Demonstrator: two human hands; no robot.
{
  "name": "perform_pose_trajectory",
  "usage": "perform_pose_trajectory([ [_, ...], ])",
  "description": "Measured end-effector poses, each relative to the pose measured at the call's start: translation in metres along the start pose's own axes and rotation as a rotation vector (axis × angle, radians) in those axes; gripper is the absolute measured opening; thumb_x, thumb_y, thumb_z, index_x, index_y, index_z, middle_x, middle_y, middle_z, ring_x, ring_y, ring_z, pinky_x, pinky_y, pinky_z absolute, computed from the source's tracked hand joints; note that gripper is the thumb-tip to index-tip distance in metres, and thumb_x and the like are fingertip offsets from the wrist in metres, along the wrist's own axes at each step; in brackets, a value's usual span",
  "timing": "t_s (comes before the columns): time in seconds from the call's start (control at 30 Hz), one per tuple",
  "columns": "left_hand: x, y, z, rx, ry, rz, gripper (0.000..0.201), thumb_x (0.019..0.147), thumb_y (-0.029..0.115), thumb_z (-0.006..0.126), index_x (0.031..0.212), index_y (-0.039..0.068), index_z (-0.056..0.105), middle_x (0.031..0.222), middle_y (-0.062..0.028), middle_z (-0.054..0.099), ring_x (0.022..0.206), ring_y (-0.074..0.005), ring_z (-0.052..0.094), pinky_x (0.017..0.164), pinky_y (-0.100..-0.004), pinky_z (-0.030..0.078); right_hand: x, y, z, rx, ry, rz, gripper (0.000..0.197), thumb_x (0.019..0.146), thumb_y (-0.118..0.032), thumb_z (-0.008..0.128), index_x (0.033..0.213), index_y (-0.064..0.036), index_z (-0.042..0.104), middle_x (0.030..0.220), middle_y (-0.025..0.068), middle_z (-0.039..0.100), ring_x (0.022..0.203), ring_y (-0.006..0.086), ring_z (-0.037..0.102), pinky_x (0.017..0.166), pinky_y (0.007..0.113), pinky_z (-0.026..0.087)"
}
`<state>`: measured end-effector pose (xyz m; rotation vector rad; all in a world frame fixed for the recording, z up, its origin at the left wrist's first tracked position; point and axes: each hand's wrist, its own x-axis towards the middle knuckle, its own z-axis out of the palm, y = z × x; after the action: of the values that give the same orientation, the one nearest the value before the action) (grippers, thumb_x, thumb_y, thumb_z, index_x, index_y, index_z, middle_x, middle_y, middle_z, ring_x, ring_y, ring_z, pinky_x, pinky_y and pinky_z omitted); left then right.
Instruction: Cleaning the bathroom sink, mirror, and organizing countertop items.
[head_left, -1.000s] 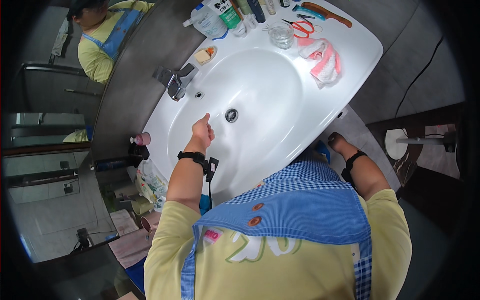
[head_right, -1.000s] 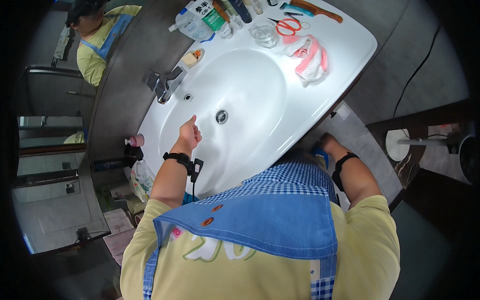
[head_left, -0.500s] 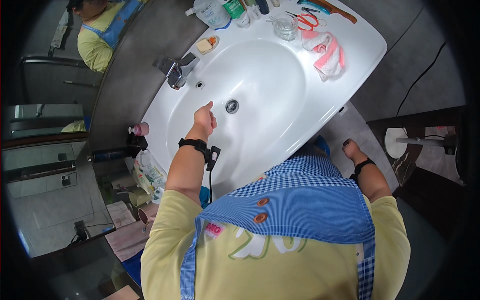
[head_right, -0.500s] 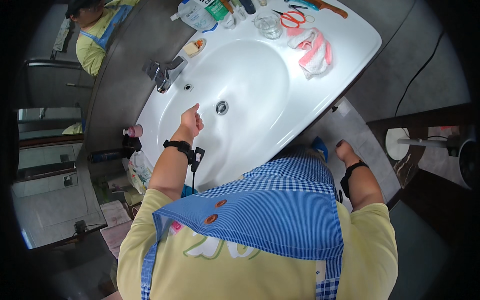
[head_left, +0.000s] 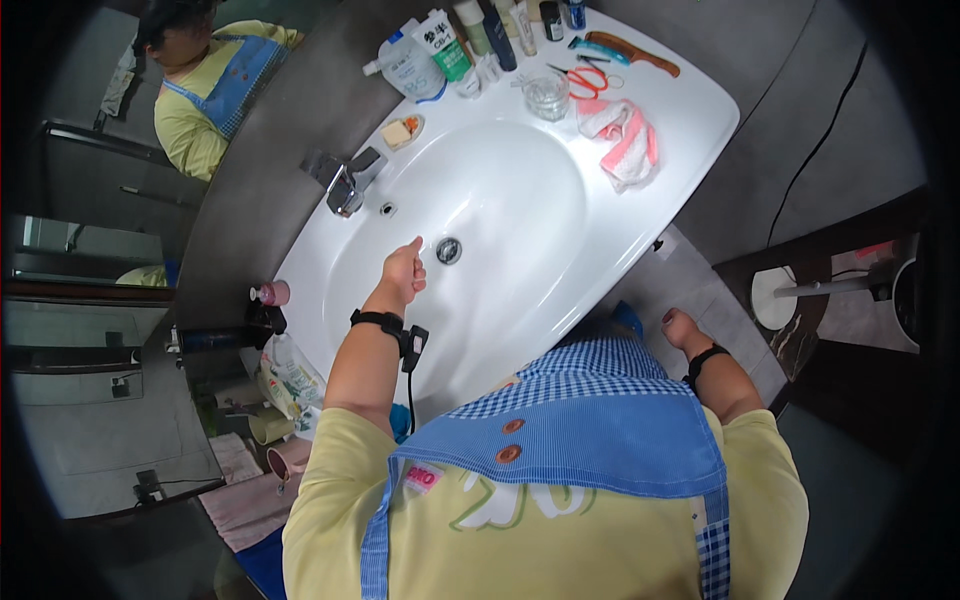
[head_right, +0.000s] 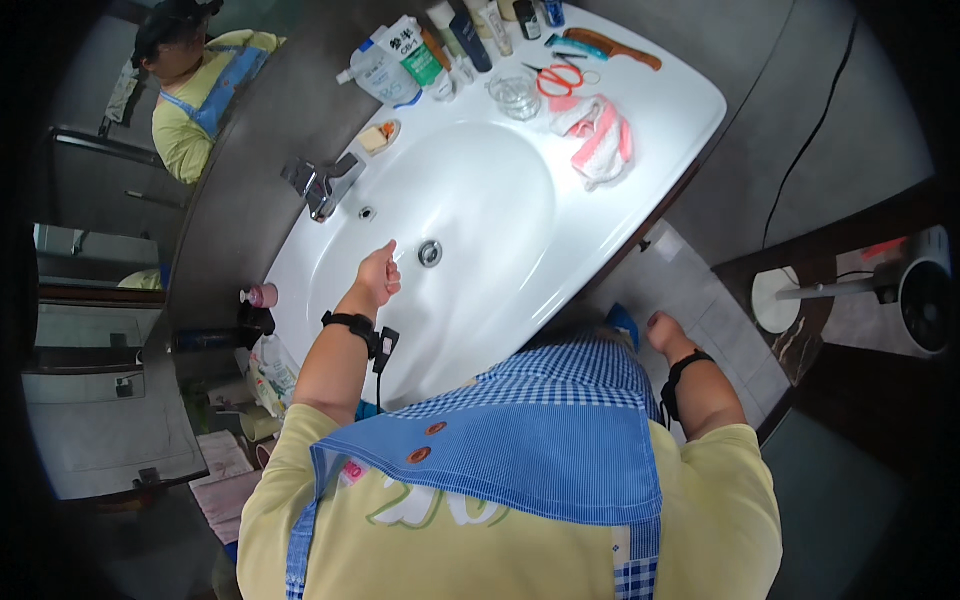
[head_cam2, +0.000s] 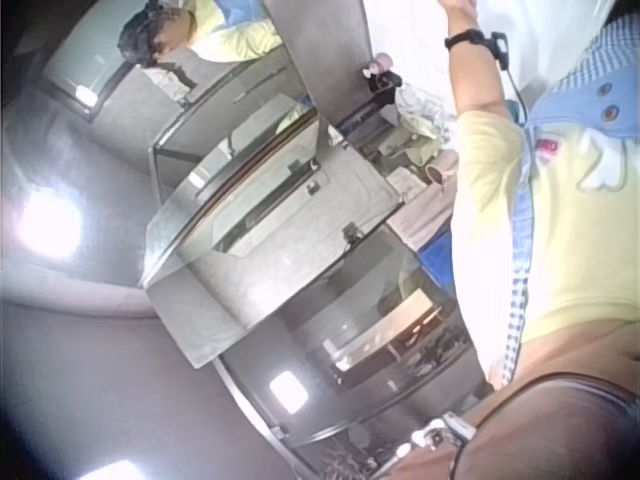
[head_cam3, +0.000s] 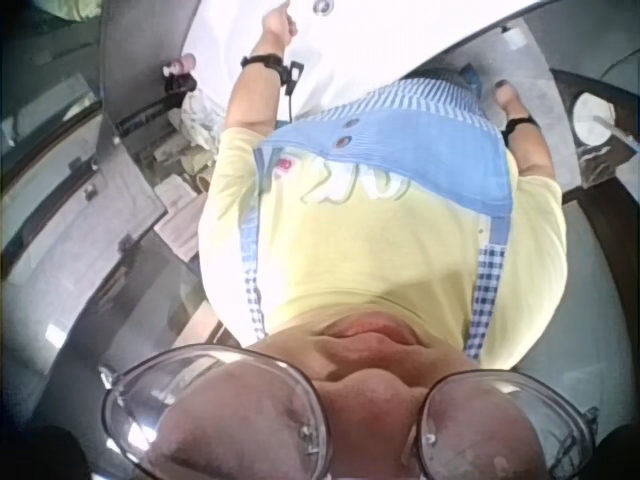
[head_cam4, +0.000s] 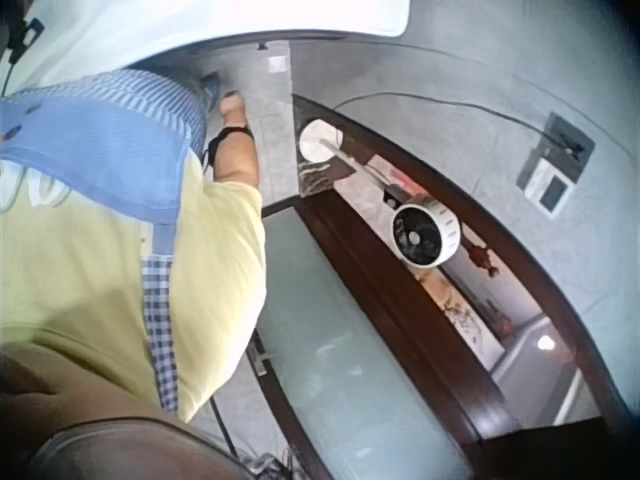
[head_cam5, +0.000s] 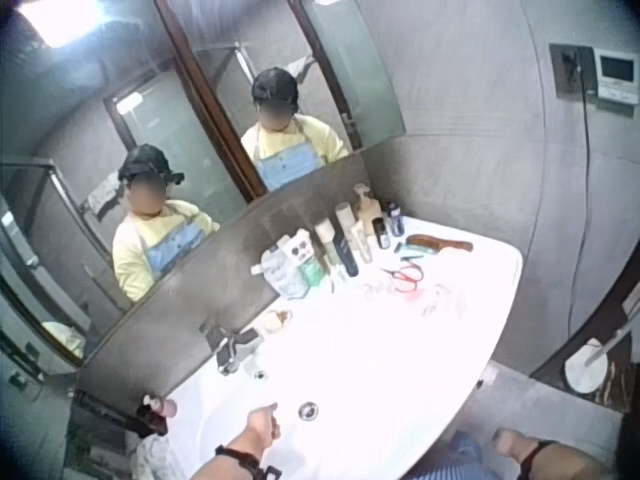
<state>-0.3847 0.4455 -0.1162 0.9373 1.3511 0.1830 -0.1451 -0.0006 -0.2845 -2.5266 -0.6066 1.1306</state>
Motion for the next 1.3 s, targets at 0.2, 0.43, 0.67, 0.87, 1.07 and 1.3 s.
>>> perform_pose_trajectory([
  [0.2,-0.007,0.002,0.008,0.127,-0.068,0.075,0.015,0.077,0.012,0.057,0.087,0.014,0.047,0.07,-0.0016,0.048,0.059,-0.0141,0.05,0.053,-0.0291,0.043,0.006,0.011,-0.028,0.51,0.155,-0.022,0.012,0.073,-0.003,0.048,0.083,-0.0038,0.054,0.062,0.004,0.053,0.054,0.0116,0.05,0.049,0.025,0.041],
  [0.43,0.001,0.002,0.004,0.095,-0.153,0.123,0.05,0.07,-0.002,0.052,0.115,0.012,0.036,0.096,-0.0083,0.053,0.082,-0.0222,0.057,0.071,-0.0366,0.046,-0.024,-0.037,-0.125,0.715,0.496,-0.409,0.009,0.081,-0.003,0.045,0.082,-0.0053,0.053,0.061,-0.0033,0.046,0.052,0.0047,0.041,0.047,0.019,0.034],
  [0.67,-0.004,0.008,0.047,0.299,-0.121,0.356,0.046,0.071,0.0,0.052,0.114,0.005,0.038,0.092,-0.0094,0.059,0.082,-0.0185,0.055,0.069,-0.0317,0.044,-0.057,-0.076,-0.146,0.645,0.488,-0.532,0.009,0.079,0.0,0.046,0.079,-0.0051,0.054,0.059,-0.0061,0.04,0.055,0.0025,0.037,0.051,0.017,0.032],
  [0.87,-0.039,0.023,0.151,0.809,-0.134,0.817,0.05,0.064,0.005,0.065,0.111,0.005,0.046,0.095,-0.0119,0.055,0.082,-0.0222,0.055,0.074,-0.0314,0.044,-0.057,-0.049,-0.138,0.613,0.386,-0.504,0.008,0.077,0.0,0.047,0.078,-0.0046,0.054,0.059,-0.0056,0.04,0.055,0.0028,0.036,0.05,0.017,0.032],
  [1.07,-0.051,0.043,0.236,0.886,0.028,1.069,0.047,0.061,0.013,0.069,0.104,0.008,0.052,0.094,-0.0128,0.055,0.081,-0.0277,0.056,0.074,-0.0323,0.045,-0.061,-0.014,-0.141,0.653,0.325,-0.417,0.01,0.076,0.003,0.046,0.079,-0.0038,0.054,0.06,-0.0055,0.041,0.055,0.0026,0.038,0.051,0.017,0.032],
  [1.3,-0.04,0.057,0.283,1.105,-0.01,0.926,0.033,0.062,0.016,0.068,0.093,0.008,0.059,0.092,-0.0101,0.06,0.081,-0.0236,0.058,0.072,-0.0302,0.045,-0.069,0.028,-0.13,0.748,0.291,-0.31,0.011,0.077,0.002,0.046,0.081,-0.0045,0.054,0.061,-0.0054,0.041,0.056,0.0023,0.038,0.051,0.017,0.032],
])
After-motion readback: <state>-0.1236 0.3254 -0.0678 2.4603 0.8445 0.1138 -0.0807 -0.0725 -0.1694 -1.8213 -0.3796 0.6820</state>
